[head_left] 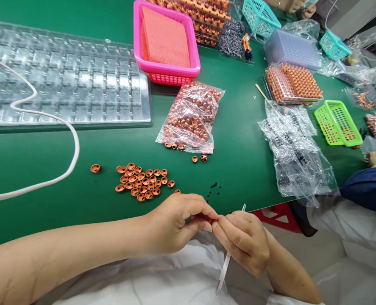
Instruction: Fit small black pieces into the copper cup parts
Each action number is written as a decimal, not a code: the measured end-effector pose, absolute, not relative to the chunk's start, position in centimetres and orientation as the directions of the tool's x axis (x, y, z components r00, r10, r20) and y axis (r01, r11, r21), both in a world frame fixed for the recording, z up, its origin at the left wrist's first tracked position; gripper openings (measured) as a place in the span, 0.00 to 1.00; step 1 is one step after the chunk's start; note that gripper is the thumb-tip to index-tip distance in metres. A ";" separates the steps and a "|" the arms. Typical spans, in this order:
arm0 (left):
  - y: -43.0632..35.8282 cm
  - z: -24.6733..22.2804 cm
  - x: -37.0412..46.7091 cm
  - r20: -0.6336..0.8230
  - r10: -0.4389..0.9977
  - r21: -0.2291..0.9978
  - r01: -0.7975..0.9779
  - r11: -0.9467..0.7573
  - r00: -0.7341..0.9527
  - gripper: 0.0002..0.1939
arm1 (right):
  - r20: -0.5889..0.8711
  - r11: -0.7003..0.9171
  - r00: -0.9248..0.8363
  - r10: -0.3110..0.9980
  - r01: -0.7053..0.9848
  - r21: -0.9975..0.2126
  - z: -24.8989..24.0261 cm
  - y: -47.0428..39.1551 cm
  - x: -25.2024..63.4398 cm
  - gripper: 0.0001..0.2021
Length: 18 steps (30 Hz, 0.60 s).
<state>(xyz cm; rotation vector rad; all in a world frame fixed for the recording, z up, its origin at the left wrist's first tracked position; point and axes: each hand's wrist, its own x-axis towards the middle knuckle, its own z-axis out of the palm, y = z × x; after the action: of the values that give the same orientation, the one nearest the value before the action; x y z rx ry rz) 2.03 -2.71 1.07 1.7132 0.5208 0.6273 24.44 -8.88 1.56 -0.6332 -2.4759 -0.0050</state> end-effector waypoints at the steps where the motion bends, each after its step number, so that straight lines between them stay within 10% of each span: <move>1: -2.7 1.1 2.0 0.129 0.640 0.976 0.017 -0.217 0.757 0.07 | 0.534 0.888 -0.721 0.441 0.438 -0.141 1.6 -8.8 24.4 0.15; 18: -2.5 0.8 2.1 0.078 0.641 0.981 0.055 -0.184 0.764 0.08 | 0.531 0.868 -0.695 0.485 0.457 -0.195 1.4 -8.3 24.3 0.16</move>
<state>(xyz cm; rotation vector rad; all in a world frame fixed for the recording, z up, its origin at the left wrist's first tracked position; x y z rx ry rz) 2.06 -2.45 0.76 1.6947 0.5549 0.5750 24.33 -8.34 1.44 -0.6809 -2.4490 0.0631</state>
